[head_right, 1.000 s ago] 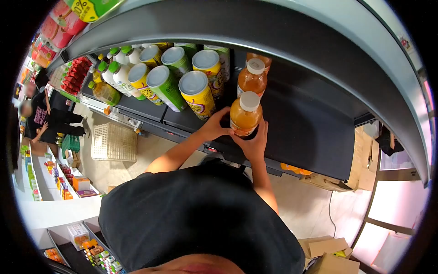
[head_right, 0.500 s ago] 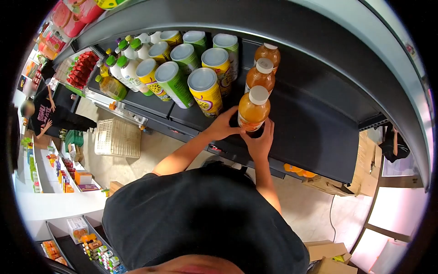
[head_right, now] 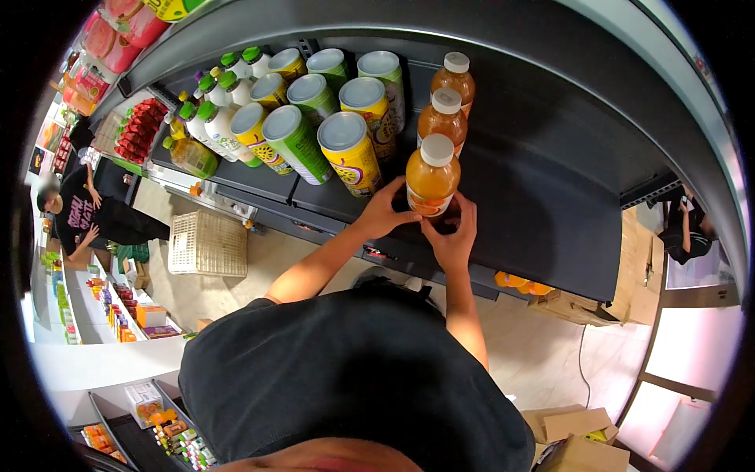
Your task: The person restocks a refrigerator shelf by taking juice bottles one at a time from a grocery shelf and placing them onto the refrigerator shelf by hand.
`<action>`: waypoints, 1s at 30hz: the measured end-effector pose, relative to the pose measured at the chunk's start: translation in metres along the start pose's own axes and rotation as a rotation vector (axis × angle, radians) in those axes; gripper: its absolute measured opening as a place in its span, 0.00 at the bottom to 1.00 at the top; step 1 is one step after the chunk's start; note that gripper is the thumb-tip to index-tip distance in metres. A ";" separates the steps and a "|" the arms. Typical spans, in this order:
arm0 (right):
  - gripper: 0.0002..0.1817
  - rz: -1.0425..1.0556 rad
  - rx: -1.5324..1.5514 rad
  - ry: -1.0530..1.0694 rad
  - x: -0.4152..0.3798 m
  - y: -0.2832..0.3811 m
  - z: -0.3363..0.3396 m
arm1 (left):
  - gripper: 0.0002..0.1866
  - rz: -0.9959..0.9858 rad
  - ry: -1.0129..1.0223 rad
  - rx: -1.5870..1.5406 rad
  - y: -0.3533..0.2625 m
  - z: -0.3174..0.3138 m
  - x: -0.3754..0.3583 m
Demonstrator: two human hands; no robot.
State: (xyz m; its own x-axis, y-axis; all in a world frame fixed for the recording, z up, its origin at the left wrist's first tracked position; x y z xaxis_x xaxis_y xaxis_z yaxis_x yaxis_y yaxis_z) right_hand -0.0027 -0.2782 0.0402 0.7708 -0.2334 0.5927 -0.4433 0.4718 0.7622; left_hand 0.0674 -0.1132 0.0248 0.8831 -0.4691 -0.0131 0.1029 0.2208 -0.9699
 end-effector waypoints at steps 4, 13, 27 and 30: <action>0.38 -0.046 0.000 0.016 -0.003 0.002 0.000 | 0.41 -0.046 -0.028 0.012 -0.002 0.003 0.000; 0.39 -0.117 0.013 0.016 -0.006 -0.006 -0.006 | 0.40 -0.146 -0.217 0.253 -0.009 0.001 -0.004; 0.12 0.018 0.040 -0.091 -0.023 -0.017 0.005 | 0.17 -0.397 -0.570 0.366 0.001 -0.004 -0.129; 0.09 0.002 -0.003 0.019 -0.019 -0.008 -0.011 | 0.11 -0.124 -0.395 0.254 0.087 -0.024 -0.205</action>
State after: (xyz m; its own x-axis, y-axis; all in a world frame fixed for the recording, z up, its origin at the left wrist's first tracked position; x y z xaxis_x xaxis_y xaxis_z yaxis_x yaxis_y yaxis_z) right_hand -0.0085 -0.2681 0.0200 0.7785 -0.2157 0.5894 -0.4437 0.4750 0.7599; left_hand -0.1161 -0.0181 -0.0627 0.9583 -0.1555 0.2398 0.2834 0.4089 -0.8675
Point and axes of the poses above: each hand's wrist, its own x-axis towards the middle knuckle, its own z-axis out of the back of the hand, y = z × x, the point moved 9 cm from there along x, towards the middle knuckle, and after that the axes turned 8 degrees about z, right-handed, at the moved point
